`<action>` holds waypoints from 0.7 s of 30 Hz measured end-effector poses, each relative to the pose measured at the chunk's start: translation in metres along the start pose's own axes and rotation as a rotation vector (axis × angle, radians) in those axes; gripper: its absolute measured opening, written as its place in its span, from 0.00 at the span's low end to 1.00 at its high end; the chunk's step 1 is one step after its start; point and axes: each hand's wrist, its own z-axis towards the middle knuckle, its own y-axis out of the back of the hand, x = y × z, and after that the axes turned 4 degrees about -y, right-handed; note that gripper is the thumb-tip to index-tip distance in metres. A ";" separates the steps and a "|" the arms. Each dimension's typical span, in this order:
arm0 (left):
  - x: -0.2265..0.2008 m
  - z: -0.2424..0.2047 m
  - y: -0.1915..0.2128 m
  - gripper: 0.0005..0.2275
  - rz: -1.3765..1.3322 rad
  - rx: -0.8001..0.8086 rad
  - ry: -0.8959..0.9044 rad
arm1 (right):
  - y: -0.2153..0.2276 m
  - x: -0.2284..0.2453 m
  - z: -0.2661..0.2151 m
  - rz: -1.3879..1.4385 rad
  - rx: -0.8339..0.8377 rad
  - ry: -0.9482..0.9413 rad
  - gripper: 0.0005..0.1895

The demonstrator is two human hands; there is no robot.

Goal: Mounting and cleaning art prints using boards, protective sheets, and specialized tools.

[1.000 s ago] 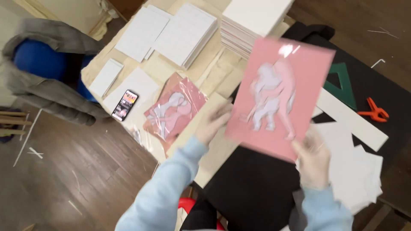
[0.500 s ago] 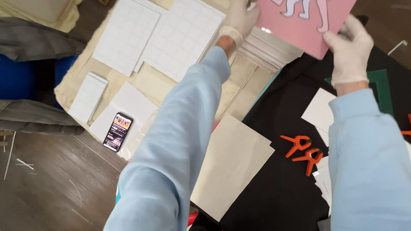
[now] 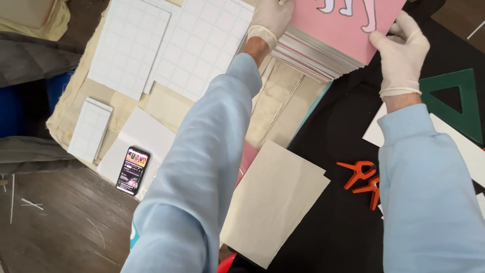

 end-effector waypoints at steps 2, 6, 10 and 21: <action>0.006 0.002 -0.003 0.11 0.015 -0.010 -0.004 | -0.002 -0.003 0.000 -0.004 -0.009 0.007 0.25; 0.023 0.009 -0.013 0.11 -0.022 -0.130 -0.277 | -0.003 0.003 -0.001 0.005 -0.010 -0.003 0.25; 0.010 0.002 -0.009 0.10 -0.024 -0.127 -0.221 | -0.006 0.002 -0.001 -0.032 -0.013 -0.028 0.25; -0.009 -0.020 0.009 0.17 -0.086 0.006 -0.201 | -0.006 -0.022 0.000 -0.119 -0.055 -0.002 0.32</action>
